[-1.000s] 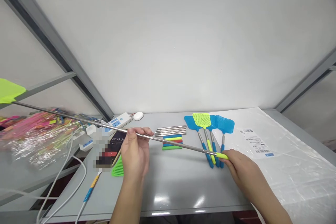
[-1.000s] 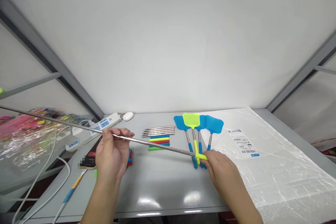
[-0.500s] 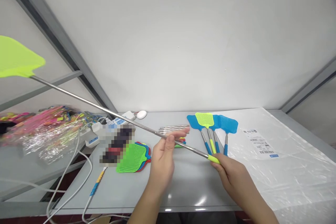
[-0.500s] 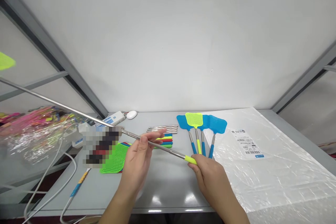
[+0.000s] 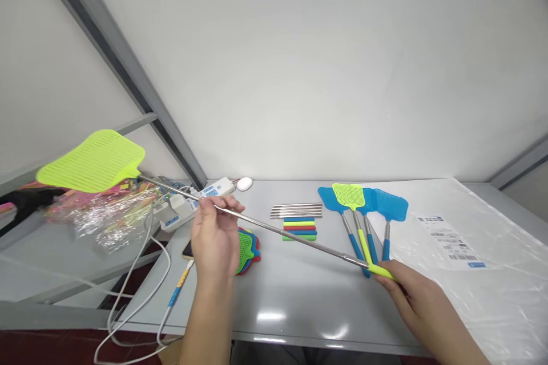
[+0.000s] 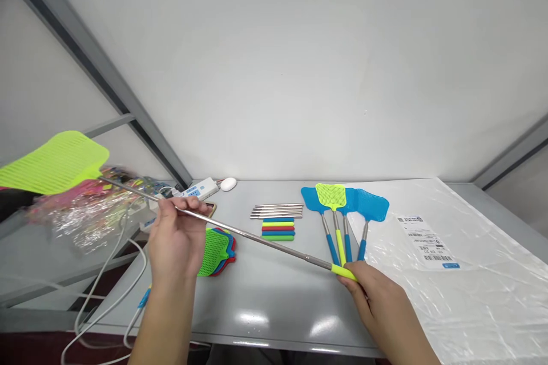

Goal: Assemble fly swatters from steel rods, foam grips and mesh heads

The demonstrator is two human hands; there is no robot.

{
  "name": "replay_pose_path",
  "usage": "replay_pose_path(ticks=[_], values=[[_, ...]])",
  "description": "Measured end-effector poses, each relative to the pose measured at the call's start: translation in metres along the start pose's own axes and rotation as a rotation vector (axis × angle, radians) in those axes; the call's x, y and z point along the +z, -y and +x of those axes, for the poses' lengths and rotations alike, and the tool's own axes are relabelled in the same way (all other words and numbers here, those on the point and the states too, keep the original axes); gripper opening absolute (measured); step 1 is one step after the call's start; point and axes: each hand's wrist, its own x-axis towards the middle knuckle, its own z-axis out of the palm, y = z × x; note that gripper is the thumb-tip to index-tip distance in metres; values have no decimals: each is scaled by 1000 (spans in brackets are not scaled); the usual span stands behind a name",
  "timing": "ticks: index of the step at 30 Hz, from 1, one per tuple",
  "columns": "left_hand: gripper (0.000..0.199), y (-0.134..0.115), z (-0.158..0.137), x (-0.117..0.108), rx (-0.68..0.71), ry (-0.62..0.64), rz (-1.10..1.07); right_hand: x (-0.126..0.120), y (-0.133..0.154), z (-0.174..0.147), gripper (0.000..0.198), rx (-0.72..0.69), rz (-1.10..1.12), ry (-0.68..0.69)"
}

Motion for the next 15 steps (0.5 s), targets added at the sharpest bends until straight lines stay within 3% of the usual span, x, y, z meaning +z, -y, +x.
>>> replay_pose_path(ticks=[3,6,12,15], values=[[34,21,-27,5,-51,-20,31,4,3,0,26,-61,-62,-40],[33,40,-60,15,-258,61,51,11,12,2,25,-109,-87,-23],[33,50,-96,28,-296,210,131,18,31,9,28,-53,-52,14],[34,55,-113,31,-424,328,220,21,47,13,30,-8,36,67]])
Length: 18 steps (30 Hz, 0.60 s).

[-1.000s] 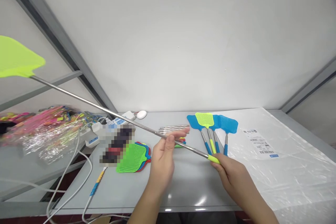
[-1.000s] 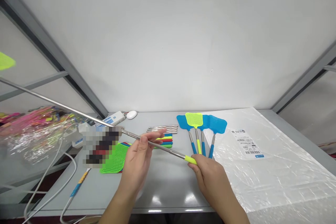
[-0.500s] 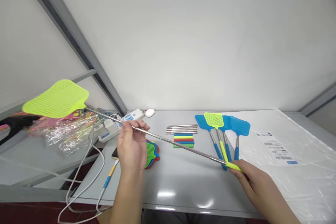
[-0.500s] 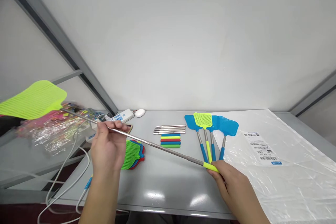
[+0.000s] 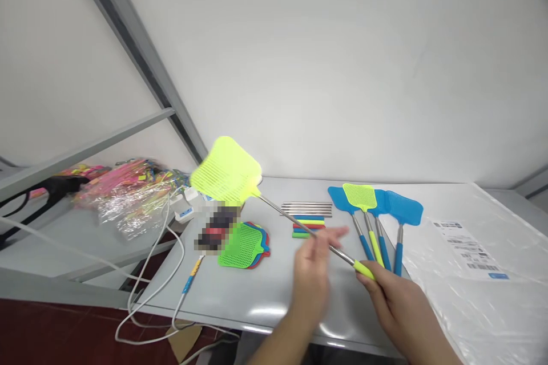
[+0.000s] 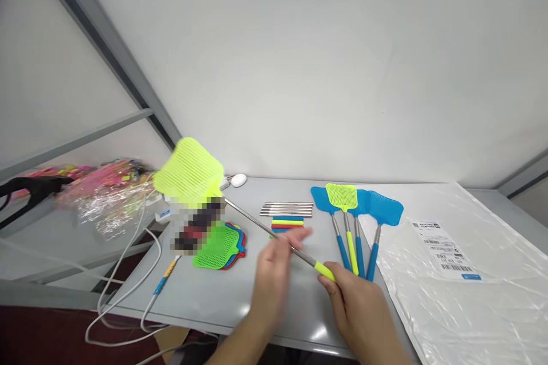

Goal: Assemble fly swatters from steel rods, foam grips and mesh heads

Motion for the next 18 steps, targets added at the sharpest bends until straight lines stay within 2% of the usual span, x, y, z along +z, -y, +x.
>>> replay_pose_path(ticks=[3,5,6,7,9,11,14,18], values=[[33,4,-6,-2,-79,71,70,4,11,1,31,50,91,35],[30,-4,-2,-13,-76,119,108,5,10,-2,30,51,134,33],[34,-11,3,-22,-49,102,80,6,8,-4,29,49,149,32],[40,-20,9,-32,18,34,-18,6,5,-6,28,47,157,33],[47,-38,25,-52,168,-189,-233,6,-1,-9,26,49,155,34],[44,-56,41,-69,302,-367,-320,6,-5,-12,25,52,141,42],[38,-69,55,-82,263,-499,-321,8,-3,-13,26,34,139,99],[32,-51,48,-68,218,-571,-183,16,18,-12,25,29,120,98]])
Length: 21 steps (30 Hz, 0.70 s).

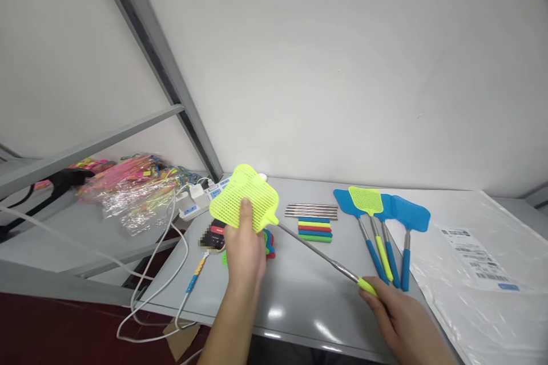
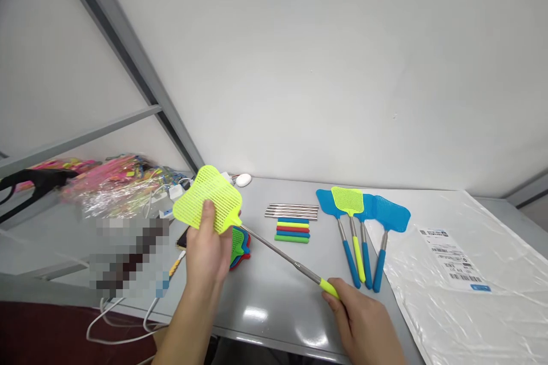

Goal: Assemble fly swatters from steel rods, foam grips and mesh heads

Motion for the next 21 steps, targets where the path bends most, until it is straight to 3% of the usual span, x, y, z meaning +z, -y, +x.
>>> replay_pose_path(ticks=[2,6,11,13,18,19,21], values=[[32,14,-20,2,-58,81,126,7,13,2,26,3,2,-9],[38,28,-48,5,-70,220,156,15,31,8,31,57,64,-1],[39,27,-42,10,-49,304,218,8,35,13,37,182,293,32],[40,30,-36,15,-79,333,198,5,36,11,38,267,515,92],[41,46,-34,36,-237,451,124,6,33,4,45,481,1285,414],[42,49,-35,40,-256,458,138,7,31,3,46,498,1318,400],[44,57,-38,48,-274,463,180,8,25,3,47,492,1149,251]])
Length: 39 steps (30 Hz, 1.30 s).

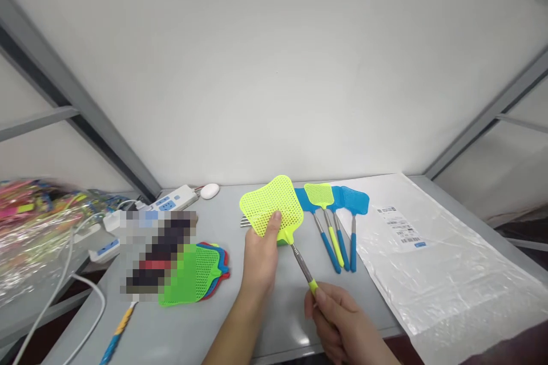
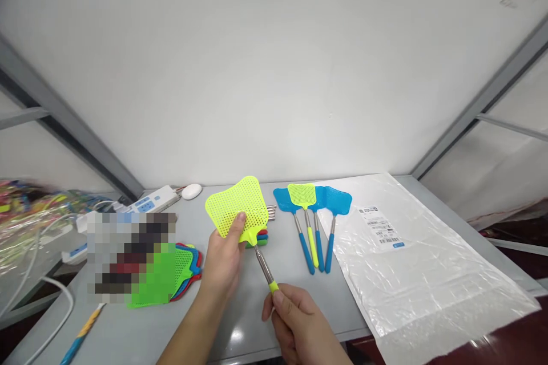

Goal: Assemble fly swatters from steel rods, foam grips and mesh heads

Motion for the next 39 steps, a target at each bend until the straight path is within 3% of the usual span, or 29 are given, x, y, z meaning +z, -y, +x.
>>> replay_pose_path(ticks=[3,6,10,13,16,19,25,30,39], values=[[46,11,8,14,-3,-9,49,-7,-4,5,46,-190,-535,-377],[46,21,19,29,-44,64,111,-10,-8,9,46,-198,-863,-592],[47,31,21,43,-161,284,194,-16,-6,8,46,-188,-773,-649],[43,34,6,36,-170,465,284,-38,6,9,39,-200,-659,-698],[36,37,-9,14,127,660,566,-72,24,20,37,-107,-779,-824],[24,45,-17,-13,478,595,705,-102,43,40,34,38,-961,-939],[20,54,-30,-49,703,502,717,-114,59,78,33,144,-1087,-991],[20,53,-38,-53,698,477,684,-107,56,91,29,187,-1157,-961],[20,54,-37,-52,690,495,664,-104,45,88,34,204,-1247,-888]])
